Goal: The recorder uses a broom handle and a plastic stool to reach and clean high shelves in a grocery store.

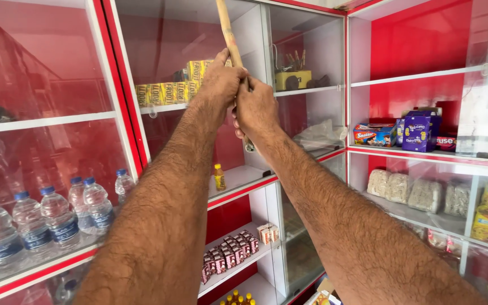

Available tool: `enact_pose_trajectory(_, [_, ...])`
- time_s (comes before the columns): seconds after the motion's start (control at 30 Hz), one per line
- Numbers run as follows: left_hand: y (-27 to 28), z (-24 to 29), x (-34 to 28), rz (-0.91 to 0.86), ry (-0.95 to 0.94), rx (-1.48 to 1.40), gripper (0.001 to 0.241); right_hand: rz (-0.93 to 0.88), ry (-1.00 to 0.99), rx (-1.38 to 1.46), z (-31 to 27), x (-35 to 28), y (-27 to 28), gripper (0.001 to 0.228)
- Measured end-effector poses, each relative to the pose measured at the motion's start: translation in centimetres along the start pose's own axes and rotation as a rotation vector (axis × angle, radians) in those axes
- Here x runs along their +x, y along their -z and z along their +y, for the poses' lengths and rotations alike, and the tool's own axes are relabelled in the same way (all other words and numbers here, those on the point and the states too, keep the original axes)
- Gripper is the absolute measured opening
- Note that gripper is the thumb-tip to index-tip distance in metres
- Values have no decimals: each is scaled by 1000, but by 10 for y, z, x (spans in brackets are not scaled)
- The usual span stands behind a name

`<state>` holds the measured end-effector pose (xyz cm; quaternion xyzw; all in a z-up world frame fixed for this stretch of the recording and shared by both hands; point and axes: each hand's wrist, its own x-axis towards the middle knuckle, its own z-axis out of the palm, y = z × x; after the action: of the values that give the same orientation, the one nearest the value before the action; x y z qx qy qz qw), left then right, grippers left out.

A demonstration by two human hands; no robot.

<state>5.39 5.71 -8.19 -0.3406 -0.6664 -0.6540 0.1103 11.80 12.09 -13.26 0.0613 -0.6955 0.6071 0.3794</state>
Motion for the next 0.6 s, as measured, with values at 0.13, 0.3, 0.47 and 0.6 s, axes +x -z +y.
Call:
enact_pose_trajectory(0.13, [-16, -5, 4, 54, 58, 133, 68, -51, -6, 212, 24, 17, 2, 28])
enact_pose_trajectory(0.3, [-12, -26, 29, -8, 95, 185, 67, -103, -163, 480, 33, 23, -7, 28])
enact_pose_trajectory(0.47, [-5, -20, 29, -35, 117, 150, 69, -80, -29, 442, 31, 20, -14, 26])
enact_pose_trajectory(0.6, [7, -8, 10, 41, 42, 206, 69, -98, 3, 353, 21, 14, -18, 32])
